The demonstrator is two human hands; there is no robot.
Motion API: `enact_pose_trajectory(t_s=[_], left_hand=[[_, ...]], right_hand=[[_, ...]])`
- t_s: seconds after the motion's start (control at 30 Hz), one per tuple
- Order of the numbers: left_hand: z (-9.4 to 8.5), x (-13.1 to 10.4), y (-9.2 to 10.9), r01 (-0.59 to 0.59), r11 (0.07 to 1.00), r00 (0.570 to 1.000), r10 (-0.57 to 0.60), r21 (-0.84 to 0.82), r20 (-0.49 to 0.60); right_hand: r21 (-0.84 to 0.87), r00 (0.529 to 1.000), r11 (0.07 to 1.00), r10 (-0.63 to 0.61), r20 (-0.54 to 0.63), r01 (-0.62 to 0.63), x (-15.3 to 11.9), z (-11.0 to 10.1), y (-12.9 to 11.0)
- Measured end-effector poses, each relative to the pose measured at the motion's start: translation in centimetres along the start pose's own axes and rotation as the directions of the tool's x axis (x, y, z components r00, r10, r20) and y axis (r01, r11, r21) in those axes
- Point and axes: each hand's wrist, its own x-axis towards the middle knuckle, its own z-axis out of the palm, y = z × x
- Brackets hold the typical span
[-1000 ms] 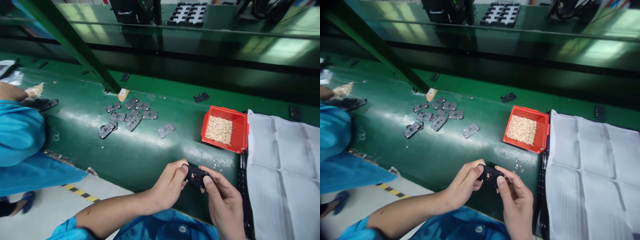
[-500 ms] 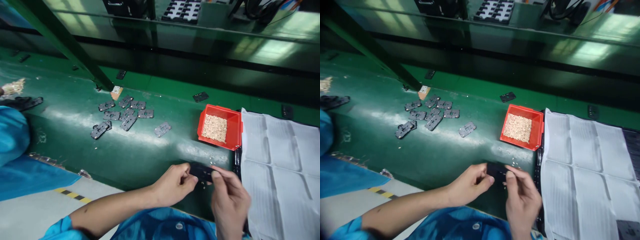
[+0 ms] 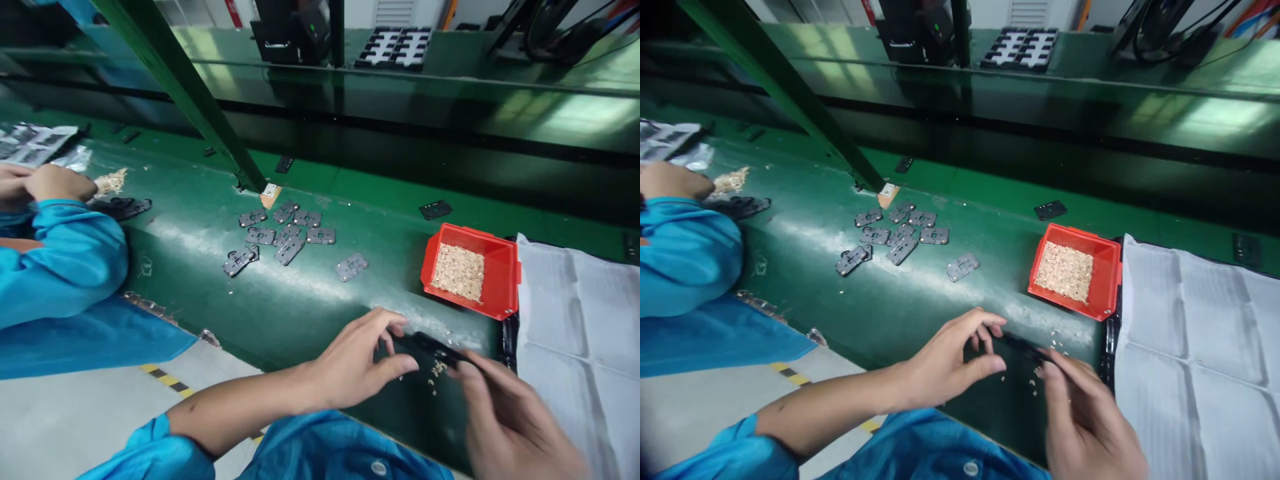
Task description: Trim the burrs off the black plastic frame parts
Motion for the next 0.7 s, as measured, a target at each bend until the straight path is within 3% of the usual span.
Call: enact_pose_trajectory(t_s=[0.07,0.13,0.23,0.33,0.43,0.53,0.63,0.7], left_hand=[[-1.3,0.0,-0.3,0.05,0.994,0.998,-0.055,-0.099,-0.042],[-2.4,0.1,-0.9,0.116,0.991,0.991,-0.12,-0.064,-0.064],[-4.1,0.4,-2.2,0.25,0.967,0.964,-0.244,0.054,-0.103],[-5.8,0.6,-3.1,0.292,0.914,0.956,-0.28,0.283,-0.081],[-7.5,1.6,-2.7,0.272,0.768,0.958,-0.274,0.58,-0.087],[-8.9,4.0,-1.8,0.196,0.616,0.976,-0.197,0.763,-0.091],[-10.0,7.6,-1.7,0.042,0.605,0.991,-0.127,0.795,0.044],[-10.6,9.9,-2.2,0.011,0.639,0.984,-0.143,0.77,0.105]], right_hand=[[0.031,0.994,0.999,-0.02,0.106,0.017,0.0,2.5,-0.6],[0.03,0.975,0.998,-0.057,0.215,0.052,0.4,4.0,-0.6],[-0.022,0.961,0.993,-0.104,0.257,0.114,1.2,4.4,-0.1],[-0.064,0.956,0.98,-0.17,0.239,0.19,1.7,4.1,-0.1],[-0.07,0.936,0.966,-0.22,0.277,0.248,1.6,4.2,-0.4],[-0.065,0.926,0.963,-0.231,0.299,0.261,1.3,4.5,-0.6],[-0.05,0.92,0.961,-0.243,0.306,0.271,1.1,4.7,-0.6],[-0.037,0.919,0.962,-0.246,0.308,0.27,1.1,4.8,-0.6]])
